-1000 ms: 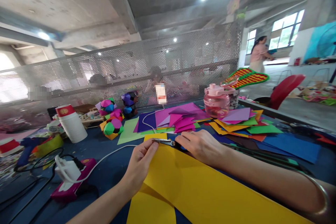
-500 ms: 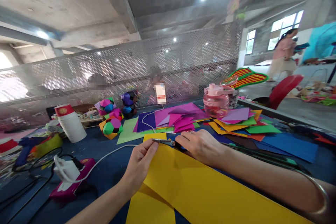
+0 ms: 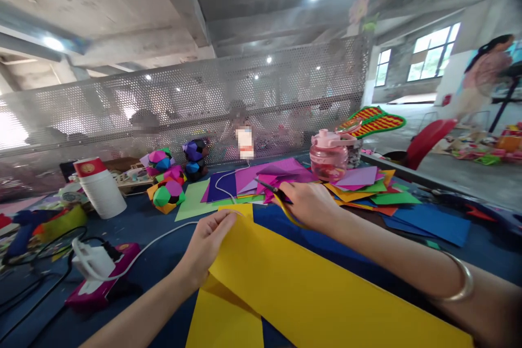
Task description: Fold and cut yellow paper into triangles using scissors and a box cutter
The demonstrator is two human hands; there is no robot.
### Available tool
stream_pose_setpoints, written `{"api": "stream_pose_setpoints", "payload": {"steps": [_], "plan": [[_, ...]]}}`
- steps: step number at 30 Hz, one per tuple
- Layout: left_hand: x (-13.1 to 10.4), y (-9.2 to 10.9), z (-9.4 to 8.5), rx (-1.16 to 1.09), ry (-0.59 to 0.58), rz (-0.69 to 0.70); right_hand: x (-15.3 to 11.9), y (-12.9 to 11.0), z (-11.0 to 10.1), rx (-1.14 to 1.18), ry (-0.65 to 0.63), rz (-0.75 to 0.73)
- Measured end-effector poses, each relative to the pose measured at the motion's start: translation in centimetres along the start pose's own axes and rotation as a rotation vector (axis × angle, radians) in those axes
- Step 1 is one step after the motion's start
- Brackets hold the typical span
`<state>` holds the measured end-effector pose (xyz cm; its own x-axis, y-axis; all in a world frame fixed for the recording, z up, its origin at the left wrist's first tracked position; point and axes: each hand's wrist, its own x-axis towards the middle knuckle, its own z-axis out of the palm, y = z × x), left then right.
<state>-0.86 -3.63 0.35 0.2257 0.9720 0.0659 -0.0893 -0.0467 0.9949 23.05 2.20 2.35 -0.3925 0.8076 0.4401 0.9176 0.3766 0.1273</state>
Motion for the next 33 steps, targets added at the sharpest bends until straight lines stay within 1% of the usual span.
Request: {"api": "stream_pose_setpoints", "payload": {"steps": [2, 5, 7, 9, 10, 12, 15, 17, 20, 24, 27, 31, 33], "plan": [[0.4, 0.2, -0.5, -0.059, -0.059, -0.086, 0.5, 1.1, 0.3, -0.024, -0.018, 0.056], [0.8, 0.2, -1.2, -0.043, -0.166, -0.181, 0.8, 2.2, 1.0, -0.040, -0.055, 0.080], [1.0, 0.2, -1.4, -0.009, -0.191, -0.196, 0.8, 2.6, 1.6, -0.036, -0.091, 0.064], [1.2, 0.3, -1.7, -0.011, -0.188, -0.198, 0.8, 2.8, 2.1, -0.026, -0.130, 0.043], [1.4, 0.3, -1.9, -0.035, -0.168, -0.192, 0.8, 2.9, 2.3, -0.019, -0.147, 0.034], [1.9, 0.4, -2.5, -0.104, -0.079, -0.160, 0.8, 2.9, 2.5, 0.003, -0.168, 0.019], [3.1, 0.6, -3.9, -0.201, 0.142, -0.051, 0.7, 2.6, 2.1, 0.076, -0.171, -0.033], [3.8, 0.7, -4.8, -0.245, 0.281, -0.003, 0.4, 1.8, 1.6, 0.146, -0.166, -0.090], [4.4, 0.7, -5.6, -0.280, 0.409, 0.017, -0.3, -0.2, 1.0, 0.256, -0.163, -0.197], [4.4, 0.7, -5.4, -0.287, 0.461, 0.041, -1.1, -3.3, 1.4, 0.389, -0.152, -0.359], [4.5, 0.5, -5.4, -0.285, 0.474, 0.070, -0.5, -4.9, 2.3, 0.432, -0.169, -0.445], [4.5, 0.4, -5.8, -0.281, 0.498, 0.089, 0.9, -5.8, 3.3, 0.405, -0.230, -0.473], [4.5, 0.4, -5.9, -0.279, 0.505, 0.092, 1.2, -6.0, 3.2, 0.380, -0.262, -0.469]]}}
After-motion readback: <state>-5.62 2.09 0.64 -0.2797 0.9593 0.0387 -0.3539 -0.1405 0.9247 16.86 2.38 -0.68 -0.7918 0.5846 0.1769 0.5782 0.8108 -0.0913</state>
